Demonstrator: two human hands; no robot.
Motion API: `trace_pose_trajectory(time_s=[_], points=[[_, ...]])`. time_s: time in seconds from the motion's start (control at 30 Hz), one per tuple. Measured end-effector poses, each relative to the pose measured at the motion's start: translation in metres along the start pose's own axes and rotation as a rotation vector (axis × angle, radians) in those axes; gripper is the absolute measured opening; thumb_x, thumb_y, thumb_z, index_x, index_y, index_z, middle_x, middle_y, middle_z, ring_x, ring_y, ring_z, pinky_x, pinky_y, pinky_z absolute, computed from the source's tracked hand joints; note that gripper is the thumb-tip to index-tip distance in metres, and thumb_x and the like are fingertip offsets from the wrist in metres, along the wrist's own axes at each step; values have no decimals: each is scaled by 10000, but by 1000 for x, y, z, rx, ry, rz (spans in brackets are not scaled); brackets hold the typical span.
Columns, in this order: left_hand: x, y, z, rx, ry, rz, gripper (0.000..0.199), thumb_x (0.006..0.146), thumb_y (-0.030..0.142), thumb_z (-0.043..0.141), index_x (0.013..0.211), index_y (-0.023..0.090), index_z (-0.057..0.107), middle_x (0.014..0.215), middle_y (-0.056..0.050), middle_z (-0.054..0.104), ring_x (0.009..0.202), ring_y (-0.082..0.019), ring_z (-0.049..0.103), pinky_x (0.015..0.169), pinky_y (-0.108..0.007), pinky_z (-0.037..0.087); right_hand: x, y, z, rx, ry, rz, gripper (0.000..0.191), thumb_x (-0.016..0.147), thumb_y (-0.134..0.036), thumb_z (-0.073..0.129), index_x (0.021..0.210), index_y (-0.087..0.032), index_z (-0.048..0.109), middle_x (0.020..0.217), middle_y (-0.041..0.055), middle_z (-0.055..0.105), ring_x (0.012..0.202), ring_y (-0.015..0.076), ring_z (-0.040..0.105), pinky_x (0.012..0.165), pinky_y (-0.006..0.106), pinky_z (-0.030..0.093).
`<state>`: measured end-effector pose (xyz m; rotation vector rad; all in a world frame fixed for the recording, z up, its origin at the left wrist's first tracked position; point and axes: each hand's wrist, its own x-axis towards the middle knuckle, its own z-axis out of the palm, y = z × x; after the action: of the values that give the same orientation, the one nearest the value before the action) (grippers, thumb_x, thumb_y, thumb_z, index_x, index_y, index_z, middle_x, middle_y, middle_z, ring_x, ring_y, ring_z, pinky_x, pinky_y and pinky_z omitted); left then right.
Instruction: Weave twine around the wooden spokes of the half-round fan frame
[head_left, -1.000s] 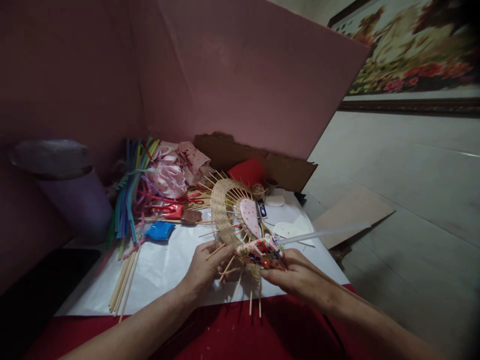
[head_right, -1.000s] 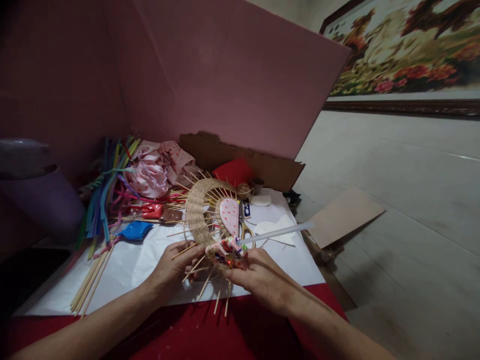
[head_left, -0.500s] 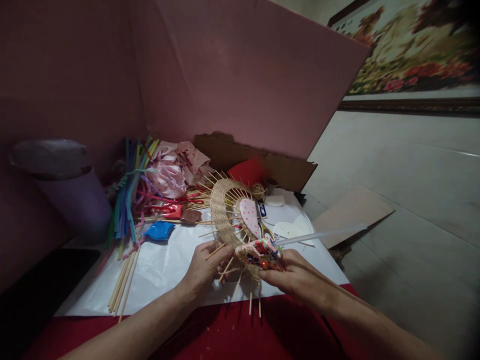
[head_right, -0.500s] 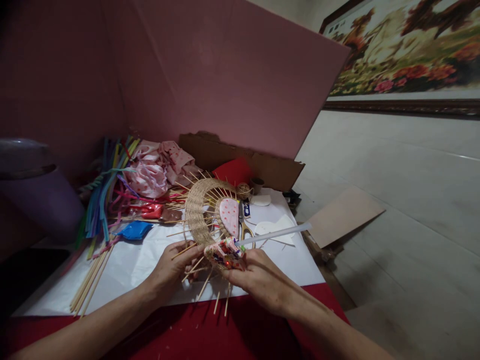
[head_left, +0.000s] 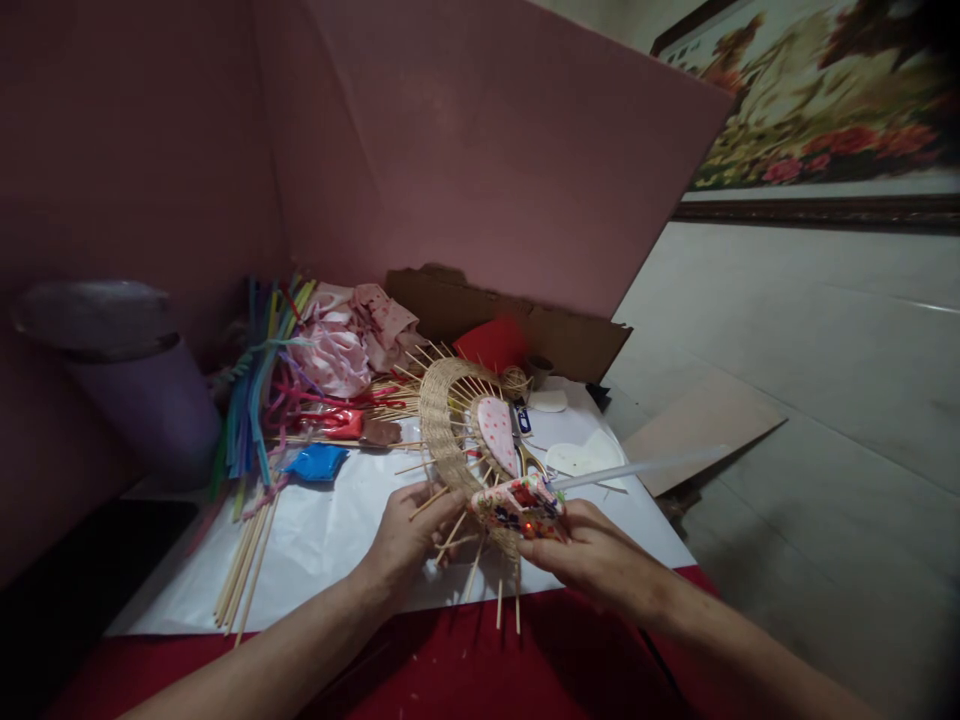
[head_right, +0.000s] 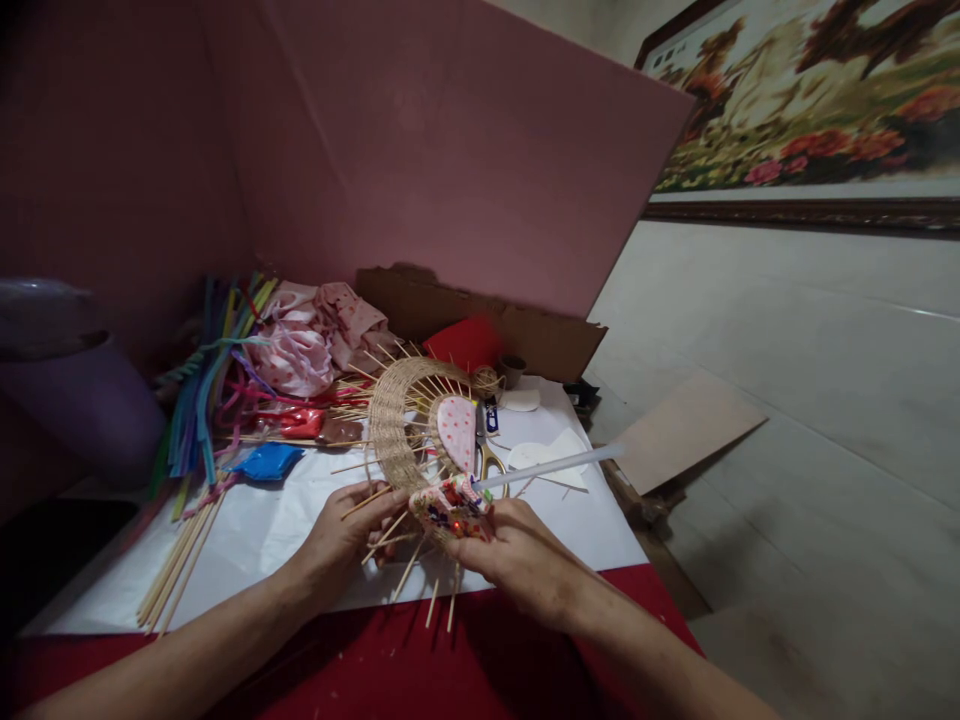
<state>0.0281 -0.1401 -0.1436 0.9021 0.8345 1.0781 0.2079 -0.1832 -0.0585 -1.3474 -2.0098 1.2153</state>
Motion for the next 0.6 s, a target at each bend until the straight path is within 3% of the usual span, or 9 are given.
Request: trace_pose_trajectory(time_s=[0.23, 0.47, 0.6], points=[[-3, 1, 1, -7, -14, 4, 261, 683, 345, 657, 599, 132, 531, 458, 36, 471, 359, -77, 426, 351, -205, 338, -4, 3, -1, -3, 26, 12, 213, 799, -362, 522, 711, -182, 595, 575, -35, 457, 584, 107, 397, 584, 214, 363], [-4, 4, 1, -19, 2, -24, 260, 649, 351, 686, 617, 129, 555, 457, 45, 463, 371, -70, 413, 360, -200, 329, -1, 0, 3, 14, 38, -34, 192, 804, -345, 500, 773, -188, 607, 678, -14, 525, 641, 118, 432, 613, 229, 383], [-5, 5, 3, -24, 0, -17, 257, 654, 355, 683, 632, 124, 571, 470, 40, 477, 381, -67, 411, 366, -196, 330, -7, 2, 0, 57, 88, 30, 244, 788, -369, 533, 640, -175, 541, 540, -37, 451, 521, 91, 388, 513, 213, 351]])
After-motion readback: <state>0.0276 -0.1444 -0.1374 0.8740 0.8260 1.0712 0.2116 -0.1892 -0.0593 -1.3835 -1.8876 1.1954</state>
